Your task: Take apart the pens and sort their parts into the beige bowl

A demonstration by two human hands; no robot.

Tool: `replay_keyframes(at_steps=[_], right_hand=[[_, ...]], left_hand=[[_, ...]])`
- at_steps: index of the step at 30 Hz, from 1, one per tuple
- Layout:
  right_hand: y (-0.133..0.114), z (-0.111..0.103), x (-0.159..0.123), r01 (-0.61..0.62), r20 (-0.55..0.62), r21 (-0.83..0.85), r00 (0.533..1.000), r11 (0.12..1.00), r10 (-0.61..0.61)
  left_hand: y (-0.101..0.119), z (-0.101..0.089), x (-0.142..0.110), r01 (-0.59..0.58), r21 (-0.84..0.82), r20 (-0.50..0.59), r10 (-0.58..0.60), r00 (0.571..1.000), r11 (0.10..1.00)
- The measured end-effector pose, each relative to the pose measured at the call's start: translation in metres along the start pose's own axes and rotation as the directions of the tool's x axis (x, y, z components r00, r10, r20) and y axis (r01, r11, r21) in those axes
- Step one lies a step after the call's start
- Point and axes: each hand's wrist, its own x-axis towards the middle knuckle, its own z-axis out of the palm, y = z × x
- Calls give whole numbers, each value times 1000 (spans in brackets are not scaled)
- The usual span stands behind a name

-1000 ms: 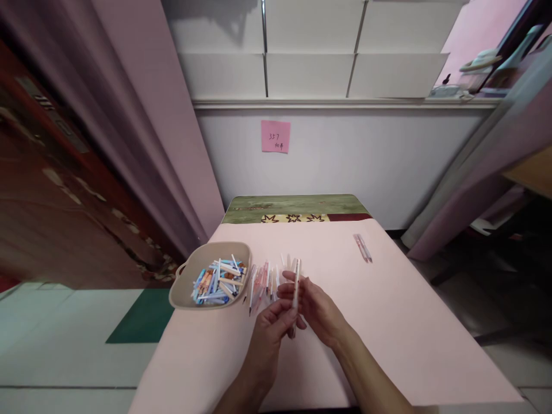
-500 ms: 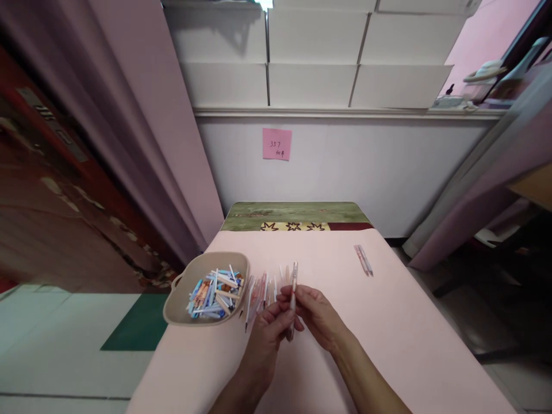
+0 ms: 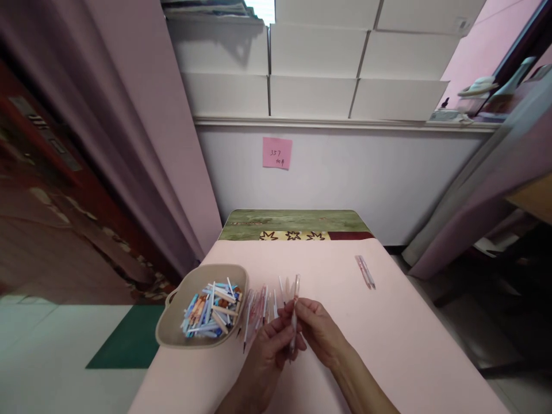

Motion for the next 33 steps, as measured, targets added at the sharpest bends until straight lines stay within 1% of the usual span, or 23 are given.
replay_keyframes(at_steps=[2, 4, 6, 8, 10, 12, 14, 15, 16, 17, 18, 19, 21, 22, 23, 25, 26, 28, 31, 33], right_hand=[[2, -1, 2, 19, -27, -38, 999, 999, -20], [3, -1, 4, 22, -73, -91, 997, 996, -28], [6, -2, 4, 13, -128, -133, 991, 991, -30], [11, -3, 2, 16, -171, -172, 984, 985, -46], [20, -7, -2, 22, -196, -219, 978, 975, -66], [27, -13, -7, 11, -201, -267, 977, 964, -66], [28, -25, -10, -20, -226, -377, 972, 926, -71], [24, -35, -9, -56, -266, -491, 960, 869, -88], [15, -46, -8, -107, -317, -618, 941, 779, -122], [3, -60, -5, -187, -383, -745, 906, 641, -182], [-12, -77, -2, -308, -443, -842, 863, 442, -242], [-31, -94, 1, -373, -483, -853, 828, 365, -285], [-69, -131, 8, -464, -532, -846, 763, 263, -368], [-86, -147, 12, -522, -558, -828, 723, 207, -408], [-100, -162, 16, -577, -578, -802, 687, 155, -441], [-116, -184, 24, -656, -600, -752, 644, 61, -474], [-118, -191, 28, -683, -605, -730, 633, 20, -483], [-115, -200, 35, -717, -608, -695, 624, -52, -491], [-105, -206, 38, -738, -600, -662, 626, -131, -498], [-104, -207, 37, -740, -590, -651, 634, -170, -500]], left_hand=[[-2, -3, 0, -67, 129, -39, 73, 997, 989], [-6, -8, 1, -135, 279, -64, 158, 985, 951], [-11, -14, 3, -164, 366, -97, 213, 972, 916], [-17, -21, 5, -152, 402, -145, 227, 963, 903], [-22, -25, 8, -128, 435, -163, 218, 962, 891], [-28, -26, 10, -107, 484, -137, 196, 971, 869], [-35, -25, 10, -96, 519, -108, 177, 978, 850], [-38, -24, 10, -90, 525, -110, 172, 979, 846], [-41, -24, 9, -81, 530, -125, 172, 977, 844], [-44, -25, 7, -71, 538, -146, 175, 974, 840], [-46, -26, 4, -58, 552, -164, 176, 971, 832], [-49, -29, 0, -43, 570, -181, 176, 968, 820], [-54, -38, -9, -13, 610, -181, 155, 971, 792], [-57, -44, -13, 0, 615, -199, 155, 968, 789], [-60, -49, -18, 13, 612, -221, 155, 963, 791], [-64, -59, -25, 26, 600, -256, 161, 953, 800], [-65, -63, -28, 30, 595, -270, 165, 949, 804], [-66, -69, -34, 33, 591, -292, 175, 940, 806], [-65, -76, -41, 40, 600, -327, 200, 923, 799], [-64, -82, -45, 49, 604, -356, 214, 910, 796]])
